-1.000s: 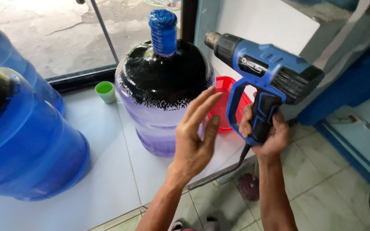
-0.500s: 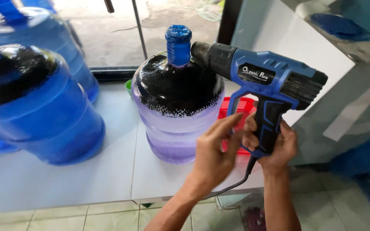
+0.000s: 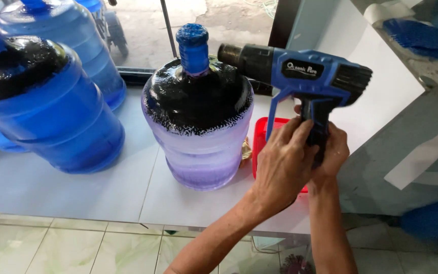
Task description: Applying labels and heat-shrinking plastic seals on large water bottles.
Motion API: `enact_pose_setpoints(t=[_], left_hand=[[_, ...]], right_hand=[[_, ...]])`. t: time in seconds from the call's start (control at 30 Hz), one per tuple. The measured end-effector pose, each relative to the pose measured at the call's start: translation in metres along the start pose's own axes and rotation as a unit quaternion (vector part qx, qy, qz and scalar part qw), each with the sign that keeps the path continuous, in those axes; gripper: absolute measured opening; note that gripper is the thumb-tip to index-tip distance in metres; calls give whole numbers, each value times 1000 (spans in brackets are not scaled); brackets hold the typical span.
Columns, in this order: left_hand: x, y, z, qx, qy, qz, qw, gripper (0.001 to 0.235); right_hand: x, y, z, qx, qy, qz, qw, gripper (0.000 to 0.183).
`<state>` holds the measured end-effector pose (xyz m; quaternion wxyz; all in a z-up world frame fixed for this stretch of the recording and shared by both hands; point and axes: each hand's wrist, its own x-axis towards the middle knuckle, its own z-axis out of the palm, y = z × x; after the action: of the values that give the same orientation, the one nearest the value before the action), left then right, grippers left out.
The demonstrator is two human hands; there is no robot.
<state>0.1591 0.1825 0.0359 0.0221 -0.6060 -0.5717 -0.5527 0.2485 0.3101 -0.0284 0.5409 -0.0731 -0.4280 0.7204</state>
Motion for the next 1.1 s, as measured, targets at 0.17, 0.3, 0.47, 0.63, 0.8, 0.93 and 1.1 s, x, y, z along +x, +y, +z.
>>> enact_pose_setpoints(t=[0.17,0.3,0.47,0.63,0.8,0.93,1.1], left_hand=[[20,-14,19,34,18,-18,999,48],[30,-24,26,44,16,-21,999,48],[15,-14,23,23,21,-21,999,47],[-2,-2,17,-8,5,-22,1000,46],[-10,7,9,-26,7,-6,1000,49],[-16,10,-2,-35,18,11,999,50],[-25,13,-14,-43,14,14,999,52]], right_hand=[[29,10,-15,33,-35,6,999,56],[40,9,-12,105,-50,39,992,56],[23,9,-23,86,-48,37,994,56],[-4,-3,-15,83,-40,42,995,57],[-20,-15,6,136,-47,53,988,60],[-24,-11,-1,108,-59,33,992,57],[-32,-13,7,65,-68,20,995,57]])
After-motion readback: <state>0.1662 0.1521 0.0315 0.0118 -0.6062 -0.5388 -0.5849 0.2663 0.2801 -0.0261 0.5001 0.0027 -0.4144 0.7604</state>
